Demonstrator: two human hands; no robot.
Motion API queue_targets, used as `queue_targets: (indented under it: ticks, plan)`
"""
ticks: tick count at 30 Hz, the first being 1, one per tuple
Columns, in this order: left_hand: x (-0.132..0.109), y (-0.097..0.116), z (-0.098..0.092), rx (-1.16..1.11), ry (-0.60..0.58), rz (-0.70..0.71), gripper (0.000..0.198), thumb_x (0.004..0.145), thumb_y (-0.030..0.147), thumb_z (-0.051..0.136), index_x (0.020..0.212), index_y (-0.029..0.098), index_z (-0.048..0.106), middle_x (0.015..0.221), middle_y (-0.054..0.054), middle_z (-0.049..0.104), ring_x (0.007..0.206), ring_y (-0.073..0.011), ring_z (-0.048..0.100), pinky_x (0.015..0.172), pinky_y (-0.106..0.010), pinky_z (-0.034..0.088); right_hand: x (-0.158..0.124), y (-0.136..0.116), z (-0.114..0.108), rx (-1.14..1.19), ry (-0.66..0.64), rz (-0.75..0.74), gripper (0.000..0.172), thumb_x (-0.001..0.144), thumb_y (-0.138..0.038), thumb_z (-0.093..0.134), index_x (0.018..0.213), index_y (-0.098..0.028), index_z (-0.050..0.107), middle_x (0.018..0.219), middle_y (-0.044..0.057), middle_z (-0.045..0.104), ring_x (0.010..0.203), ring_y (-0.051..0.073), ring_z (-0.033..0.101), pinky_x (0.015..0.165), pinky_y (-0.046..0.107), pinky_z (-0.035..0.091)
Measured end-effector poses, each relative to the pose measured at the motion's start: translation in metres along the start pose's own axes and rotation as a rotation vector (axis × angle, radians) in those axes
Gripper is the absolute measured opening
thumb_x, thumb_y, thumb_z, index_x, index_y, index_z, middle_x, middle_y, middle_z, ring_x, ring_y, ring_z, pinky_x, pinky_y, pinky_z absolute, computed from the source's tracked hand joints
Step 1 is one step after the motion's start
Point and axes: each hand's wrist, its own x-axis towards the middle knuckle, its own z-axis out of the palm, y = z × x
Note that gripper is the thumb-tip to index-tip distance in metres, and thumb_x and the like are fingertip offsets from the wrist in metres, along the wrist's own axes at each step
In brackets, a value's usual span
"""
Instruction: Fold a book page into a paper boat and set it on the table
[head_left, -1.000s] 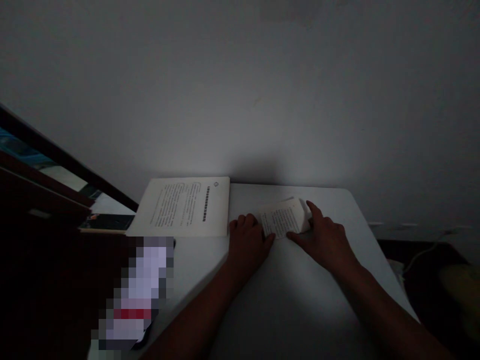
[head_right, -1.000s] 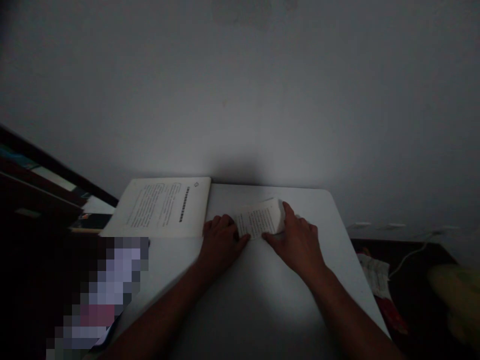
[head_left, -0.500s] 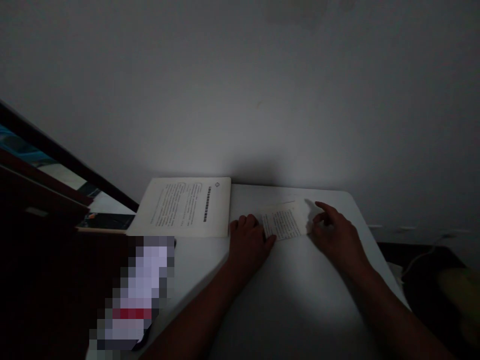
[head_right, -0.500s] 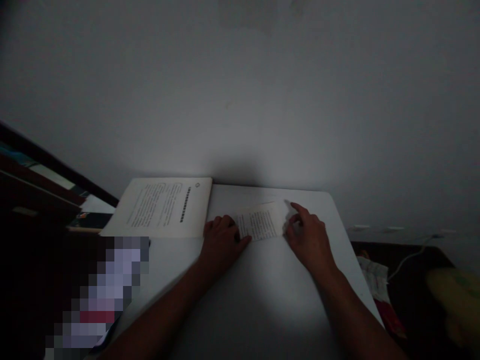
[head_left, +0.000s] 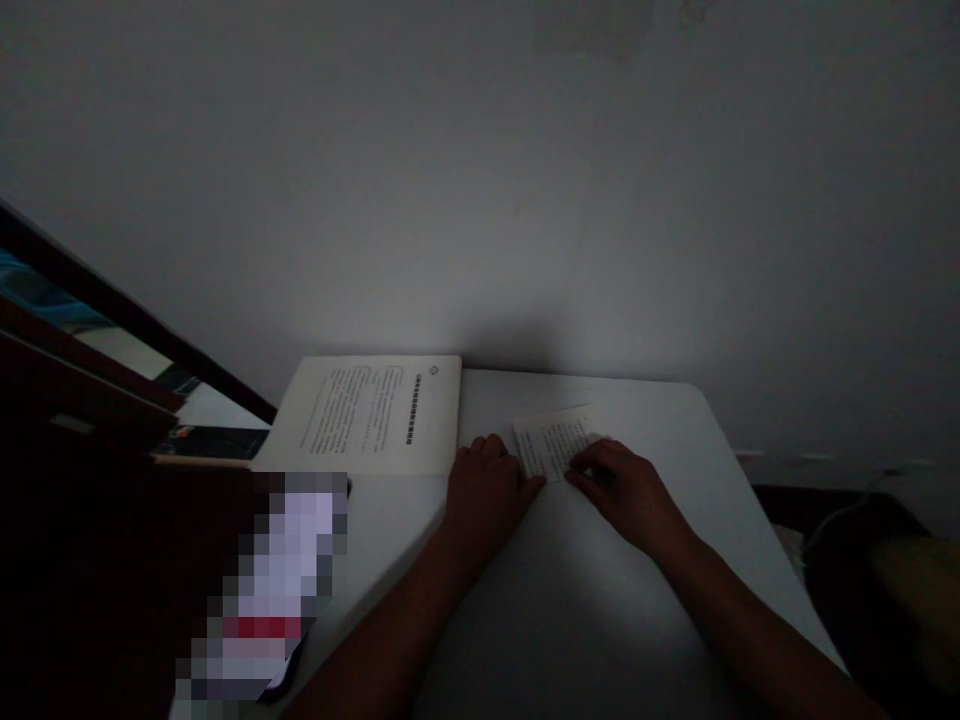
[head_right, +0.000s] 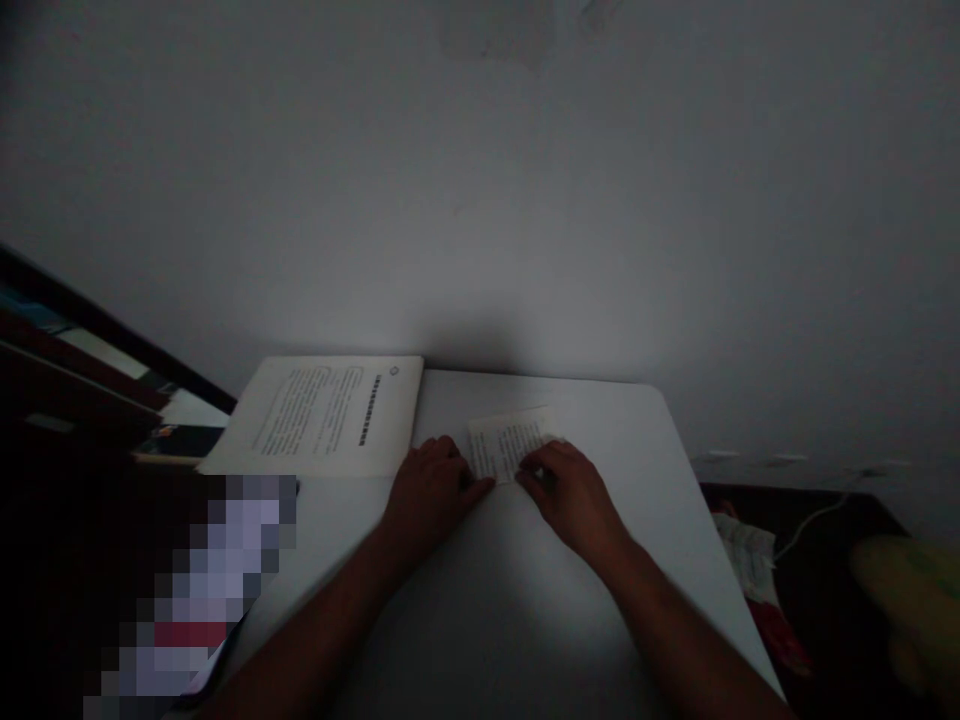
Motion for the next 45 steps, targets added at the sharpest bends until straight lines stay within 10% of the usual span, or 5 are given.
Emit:
queue_targets:
  ticks: [25, 35, 45]
  plan:
    - [0.002, -0.011, -0.01, -0.093, -0.107, -0.051, 0.019, 0.078, 0.035, 0.057, 0.067, 0.019, 0.062, 0.079, -0.002, 0.059, 0.073, -0.0164, 0.058, 0.062, -0.028, 0.043, -0.001, 0.004, -0.001, 0.042, 0.001, 0.023, 0.008, 0.079, -0.027, 0.059, 0.083, -0.02, 0.062, 0.081, 0.004, 0.062, 0.077, 0.018, 0.059, 0.071, 0.032, 0.048]
    - [0.002, 0.008, 0.013, -0.296, 0.371, -0.058, 0.024, 0.073, 0.022, 0.061, 0.093, 0.017, 0.048, 0.102, -0.01, 0.054, 0.102, -0.0266, 0.05, 0.09, -0.042, 0.041, 0.0, 0.008, 0.0, 0.044, 0.046, -0.034, 0.011, 0.078, -0.028, 0.062, 0.086, -0.02, 0.063, 0.081, 0.004, 0.064, 0.077, 0.019, 0.06, 0.071, 0.034, 0.05]
    - [0.006, 0.008, 0.02, -0.844, 0.431, 0.021, 0.02, 0.072, 0.01, 0.058, 0.086, 0.02, 0.046, 0.076, 0.002, 0.054, 0.069, -0.0118, 0.054, 0.067, -0.024, 0.046, -0.001, 0.006, 0.001, 0.075, 0.22, -0.102, 0.039, 0.078, -0.021, 0.061, 0.115, -0.022, 0.051, 0.099, 0.007, 0.062, 0.087, 0.02, 0.06, 0.078, 0.037, 0.051]
